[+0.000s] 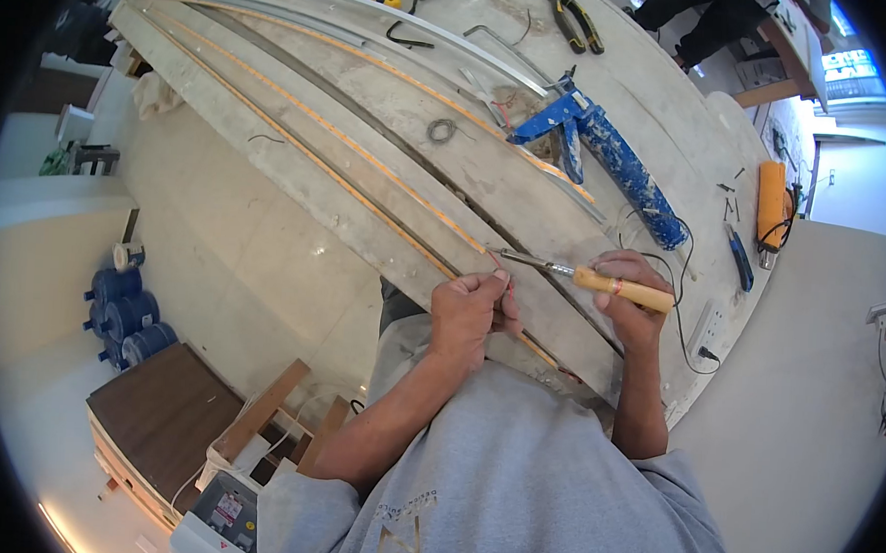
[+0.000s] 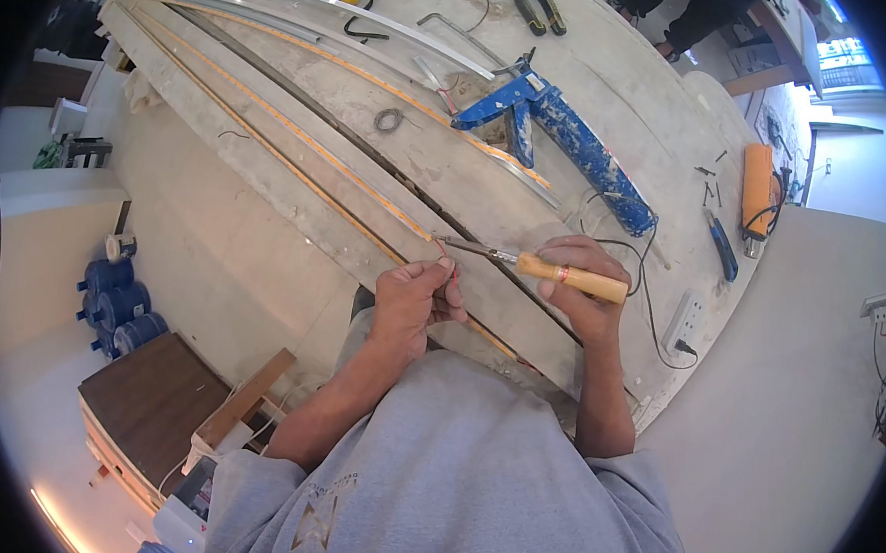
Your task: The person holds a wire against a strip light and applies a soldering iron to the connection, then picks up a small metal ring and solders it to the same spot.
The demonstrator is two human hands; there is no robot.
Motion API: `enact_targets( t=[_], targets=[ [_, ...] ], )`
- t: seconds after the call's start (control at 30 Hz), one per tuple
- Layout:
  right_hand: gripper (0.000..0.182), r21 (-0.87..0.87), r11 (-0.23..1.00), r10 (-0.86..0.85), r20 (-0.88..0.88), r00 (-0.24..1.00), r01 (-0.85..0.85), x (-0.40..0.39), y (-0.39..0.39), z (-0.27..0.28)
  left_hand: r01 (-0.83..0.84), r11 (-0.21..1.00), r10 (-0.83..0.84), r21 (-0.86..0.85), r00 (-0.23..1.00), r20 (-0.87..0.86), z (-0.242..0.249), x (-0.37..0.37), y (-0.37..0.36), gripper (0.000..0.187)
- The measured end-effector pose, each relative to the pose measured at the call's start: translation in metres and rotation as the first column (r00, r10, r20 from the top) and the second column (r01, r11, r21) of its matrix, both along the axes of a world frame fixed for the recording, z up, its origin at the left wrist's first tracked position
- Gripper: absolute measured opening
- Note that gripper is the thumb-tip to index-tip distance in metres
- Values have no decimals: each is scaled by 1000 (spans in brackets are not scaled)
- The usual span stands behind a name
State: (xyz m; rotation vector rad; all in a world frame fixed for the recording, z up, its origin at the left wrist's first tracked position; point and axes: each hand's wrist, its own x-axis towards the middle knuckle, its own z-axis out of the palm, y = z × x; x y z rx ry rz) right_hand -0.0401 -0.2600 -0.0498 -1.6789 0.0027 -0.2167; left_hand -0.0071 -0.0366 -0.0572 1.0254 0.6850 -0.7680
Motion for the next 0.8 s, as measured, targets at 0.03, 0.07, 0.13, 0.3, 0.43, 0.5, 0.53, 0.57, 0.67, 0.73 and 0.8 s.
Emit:
enact_targets(
  t=[0.03,0.07,0.13,0.3,0.43,0.5,0.53,0.57,0.67,0.73,0.8],
  targets=[
    [32,49,999,-18,-20,1000,19,-1,0,-1,-1,1000,1,-1,1000,-2,0,0,0,20],
    [32,49,999,-17,-20,1000,18,-1,1,0,-1,1000,1,-1,1000,-2,0,0,0,20],
    [32,83,996,-38,-2,999,38,-1,1,1,15,1000,-15,13,1000,-4,1,1,1,20],
    [32,26,1000,-12,0,1000,12,-2,-2,-2,12,1000,-12,9,1000,-3,-1,0,1,20],
    [32,1,1000,-11,0,1000,11,-2,-1,-1,9,1000,-9,0,1000,-1,0,0,1,19],
    [31,4,1000,-10,-6,1000,10,-1,0,-1,7,1000,-7,-2,1000,-3,0,0,1,19],
    [31,7,1000,-9,-11,1000,9,-1,0,0,5,1000,-5,-4,1000,-4,0,0,1,19],
    [31,7,1000,-9,-11,1000,9,-1,0,0,5,1000,-5,-4,1000,-5,0,0,1,19],
    [31,9,1000,-2,-15,1000,2,-1,0,0,5,1000,-5,-8,1000,0,0,0,1,19],
    [31,5,1000,-6,-21,1000,6,-2,-1,-1,6,1000,-6,3,1000,-6,0,0,1,19],
    [32,11,1000,-7,-23,1000,7,-2,-1,-1,2,1000,-2,-4,1000,-3,0,0,1,19]
  ],
)
